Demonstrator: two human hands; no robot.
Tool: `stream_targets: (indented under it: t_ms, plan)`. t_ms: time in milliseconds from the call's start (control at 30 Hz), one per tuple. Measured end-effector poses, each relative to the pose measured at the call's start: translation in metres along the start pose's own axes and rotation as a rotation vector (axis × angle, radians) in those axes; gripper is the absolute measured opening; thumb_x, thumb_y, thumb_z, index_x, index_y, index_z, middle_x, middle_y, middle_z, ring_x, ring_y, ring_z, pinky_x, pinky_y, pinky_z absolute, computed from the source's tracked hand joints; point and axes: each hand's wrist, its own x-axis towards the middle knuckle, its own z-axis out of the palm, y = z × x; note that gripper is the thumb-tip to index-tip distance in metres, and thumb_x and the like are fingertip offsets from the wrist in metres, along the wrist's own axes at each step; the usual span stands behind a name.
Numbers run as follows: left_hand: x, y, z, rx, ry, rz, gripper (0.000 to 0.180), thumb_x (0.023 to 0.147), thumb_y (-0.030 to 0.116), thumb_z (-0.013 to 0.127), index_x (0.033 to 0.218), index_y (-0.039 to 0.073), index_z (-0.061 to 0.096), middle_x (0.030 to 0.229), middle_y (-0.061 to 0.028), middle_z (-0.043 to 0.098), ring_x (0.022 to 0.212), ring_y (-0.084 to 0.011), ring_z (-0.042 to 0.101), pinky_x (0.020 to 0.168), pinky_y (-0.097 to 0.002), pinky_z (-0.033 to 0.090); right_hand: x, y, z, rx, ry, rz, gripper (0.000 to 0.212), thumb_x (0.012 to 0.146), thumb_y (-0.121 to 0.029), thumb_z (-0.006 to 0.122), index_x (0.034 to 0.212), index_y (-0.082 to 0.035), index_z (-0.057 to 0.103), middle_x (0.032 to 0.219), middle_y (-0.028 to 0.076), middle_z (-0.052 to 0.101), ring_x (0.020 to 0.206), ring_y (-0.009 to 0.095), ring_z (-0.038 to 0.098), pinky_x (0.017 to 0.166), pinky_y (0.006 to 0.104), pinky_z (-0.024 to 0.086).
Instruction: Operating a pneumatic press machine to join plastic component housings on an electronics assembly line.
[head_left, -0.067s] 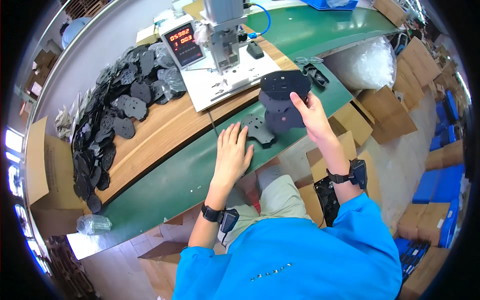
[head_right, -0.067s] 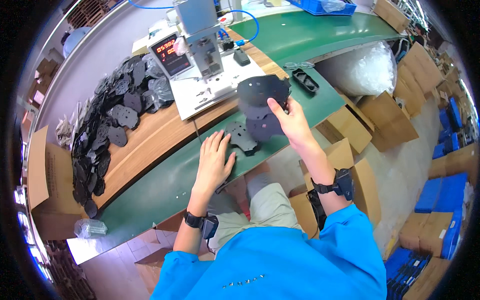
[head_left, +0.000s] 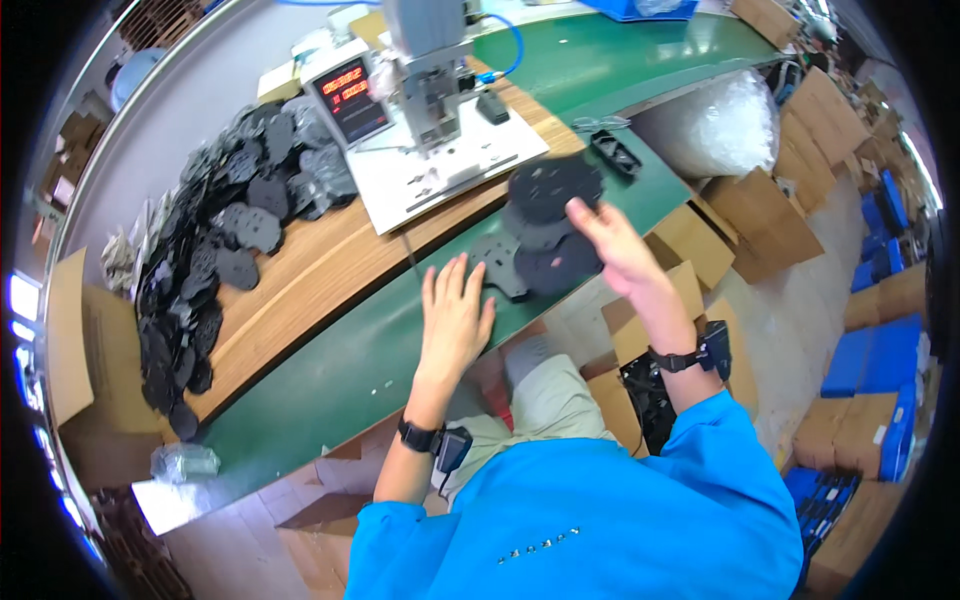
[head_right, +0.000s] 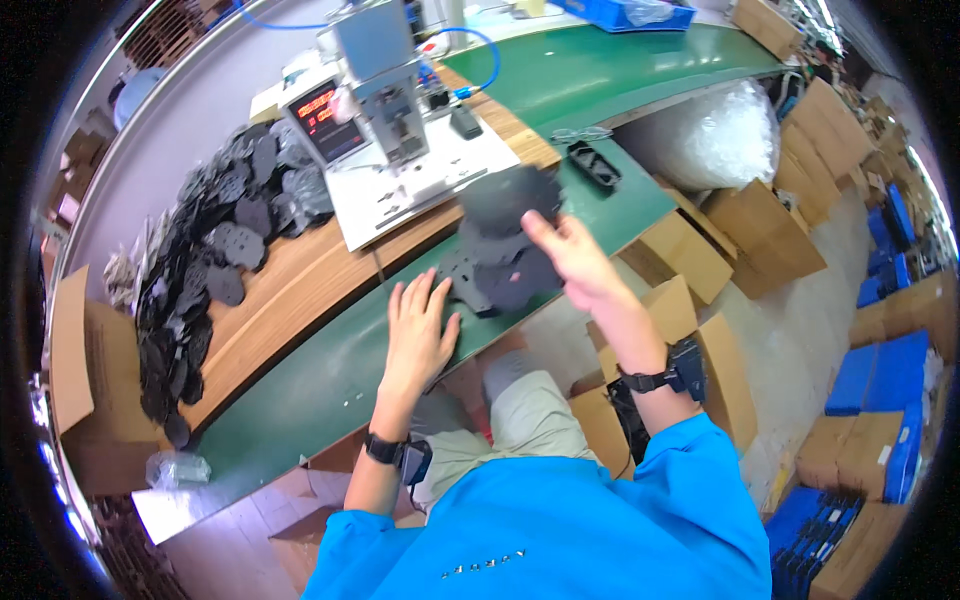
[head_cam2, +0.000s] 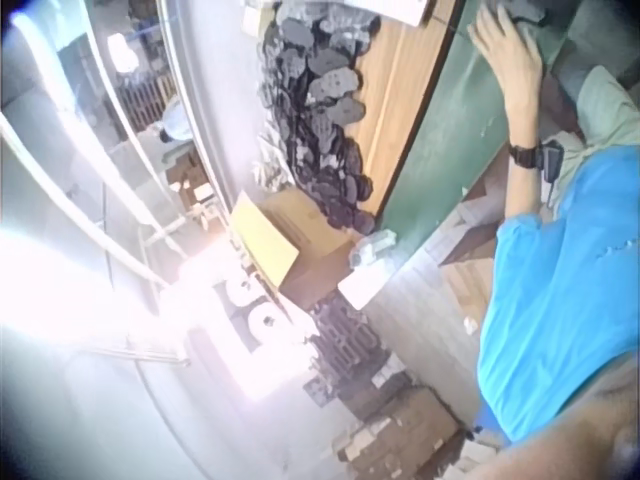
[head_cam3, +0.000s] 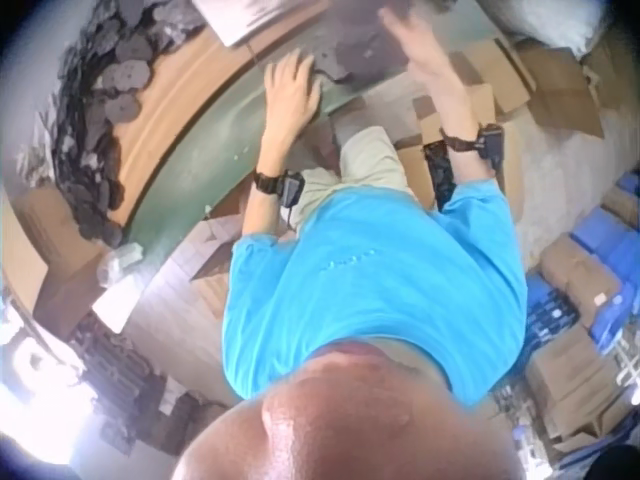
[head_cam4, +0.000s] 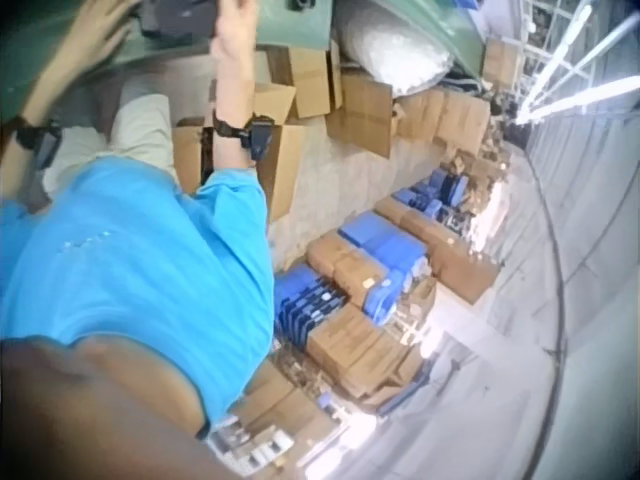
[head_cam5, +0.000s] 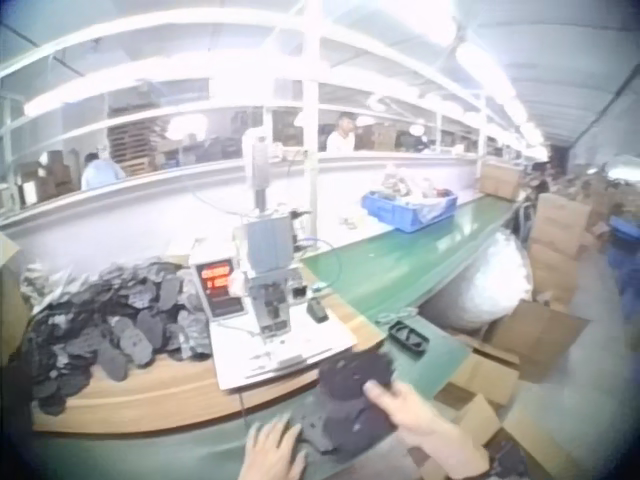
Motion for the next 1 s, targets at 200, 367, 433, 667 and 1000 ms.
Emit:
stream_targets:
  t_ms: [200,367,433,667,1000]
  plan:
    - [-0.003,0.011,-0.005,-0.017,0.011,0.042,0.036,0.094,0.006,0.065,0.129,-0.003,0.065,0.144,-0.0225,0.062,0.142,-0.0376,0.053,0.131,-0.0641,0.020,0.008,0.058,-0.005,0.143,-0.174,0.408,0.053,0.103,-0.045,0.074,0.132,-0.001,0.067,0.118,0.013,0.077,0.100,0.026,0.077,0.076,0.0449,0.068]
    - [-0.006,0.006,-0.001,-0.140,0.065,-0.030,0.046,0.091,-0.004,0.058,0.137,-0.003,0.060,0.144,-0.0193,0.062,0.141,-0.0359,0.054,0.132,-0.0621,0.017,0.009,0.061,0.006,0.178,-0.160,0.405,0.058,0.105,-0.046,0.072,0.141,-0.004,0.059,0.126,0.011,0.075,0.107,0.023,0.076,0.079,0.0441,0.068]
    - [-0.006,0.006,-0.015,-0.158,0.117,-0.027,0.045,0.092,-0.004,0.057,0.137,-0.003,0.060,0.144,-0.0197,0.062,0.141,-0.0355,0.055,0.133,-0.0609,0.018,0.009,0.061,0.002,0.156,-0.134,0.391,0.058,0.105,-0.046,0.072,0.142,-0.004,0.059,0.127,0.010,0.074,0.107,0.021,0.076,0.080,0.0439,0.068]
    - [-0.060,-0.018,-0.056,-0.038,0.244,-0.069,0.041,0.098,0.002,0.056,0.139,-0.002,0.061,0.141,-0.0211,0.064,0.136,-0.0413,0.057,0.128,-0.0588,0.029,-0.053,0.045,-0.090,0.519,0.045,0.049,0.055,0.107,-0.041,0.070,0.145,-0.002,0.060,0.136,0.015,0.072,0.117,0.029,0.074,0.094,0.0476,0.066]
    - [-0.131,-0.033,-0.090,0.130,0.300,-0.260,0.033,0.104,0.009,0.055,0.133,-0.004,0.067,0.137,-0.0266,0.065,0.127,-0.0454,0.061,0.112,-0.0541,0.046,-0.223,0.185,-0.297,0.036,1.421,-0.007,0.044,0.107,-0.031,0.070,0.143,-0.006,0.065,0.131,0.013,0.072,0.120,0.027,0.068,0.102,0.0403,0.055]
